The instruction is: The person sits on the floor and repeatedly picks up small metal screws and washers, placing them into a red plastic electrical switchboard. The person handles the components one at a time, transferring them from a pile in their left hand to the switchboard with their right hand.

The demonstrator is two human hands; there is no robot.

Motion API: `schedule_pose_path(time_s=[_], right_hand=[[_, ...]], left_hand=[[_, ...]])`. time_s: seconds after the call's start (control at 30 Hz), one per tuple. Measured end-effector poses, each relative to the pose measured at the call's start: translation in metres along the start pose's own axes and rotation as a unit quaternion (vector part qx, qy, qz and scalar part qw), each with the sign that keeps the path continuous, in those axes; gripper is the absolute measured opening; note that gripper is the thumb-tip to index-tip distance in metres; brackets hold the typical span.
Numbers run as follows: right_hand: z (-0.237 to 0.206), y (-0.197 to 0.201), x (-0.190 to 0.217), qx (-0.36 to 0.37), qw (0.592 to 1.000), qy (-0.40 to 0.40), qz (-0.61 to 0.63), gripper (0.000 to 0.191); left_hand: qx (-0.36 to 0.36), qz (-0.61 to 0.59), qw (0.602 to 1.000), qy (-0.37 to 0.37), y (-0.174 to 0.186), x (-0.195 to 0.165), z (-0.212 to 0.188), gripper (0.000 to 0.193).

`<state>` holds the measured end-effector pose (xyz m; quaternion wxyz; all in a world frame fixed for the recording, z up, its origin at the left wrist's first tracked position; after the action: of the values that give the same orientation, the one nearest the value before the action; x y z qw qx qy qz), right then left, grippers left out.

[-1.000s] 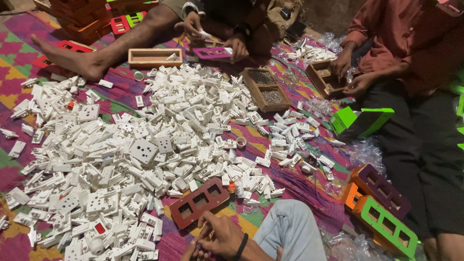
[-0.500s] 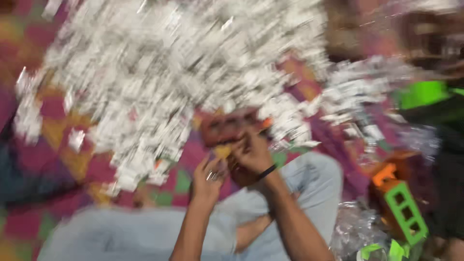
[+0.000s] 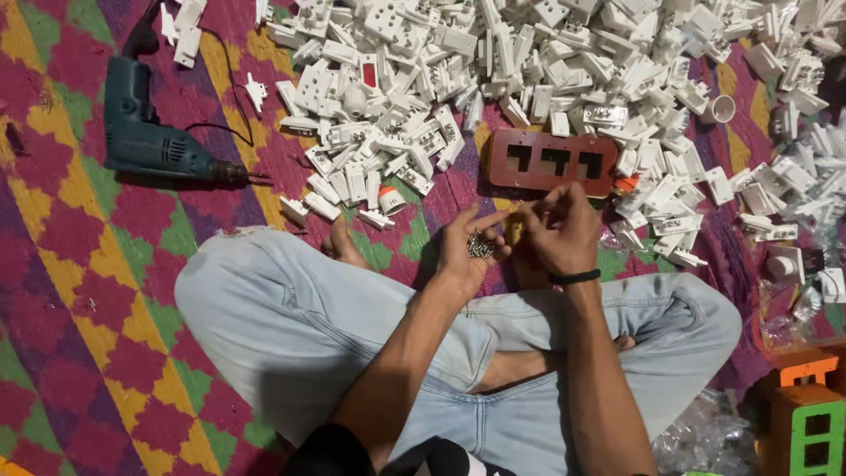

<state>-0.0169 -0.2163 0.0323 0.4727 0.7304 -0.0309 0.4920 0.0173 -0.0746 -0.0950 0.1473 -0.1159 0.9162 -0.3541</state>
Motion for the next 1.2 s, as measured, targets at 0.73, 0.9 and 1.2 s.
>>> schedule_pose_path(time_s=[0.73,0.9,1.2], right_hand=[[-0.003,-0.001,0.006,0.01,0.999,-0.003,0.035,0.03],[-0.004,-0.002,-0.007,0.007,0.998,-0.057,0.003,0.027],[-0.02,0.009,0.024,0.098,0.993,0.061,-0.003,0.022]], left_hand=[[-0.006,0.021,0.999,-0.036,-0.002,-0.006,0.002,0.056],[0.001,0.012,0.999,-0.036,-0.007,-0.008,-0.001,0.055],[0.003,-0.006,0.999,-0.044,-0.009,-0.016,-0.001,0.068]])
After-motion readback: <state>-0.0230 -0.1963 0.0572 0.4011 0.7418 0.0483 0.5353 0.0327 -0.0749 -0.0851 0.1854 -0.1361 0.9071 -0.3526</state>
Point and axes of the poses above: each hand's wrist, its own z-axis towards the middle knuckle, its own y-axis out of the back of the hand, x = y × z, the point moved 9 cm from there along z, towards the middle knuckle, and after that the axes turned 3 degrees about -y, right-handed, at the moved point
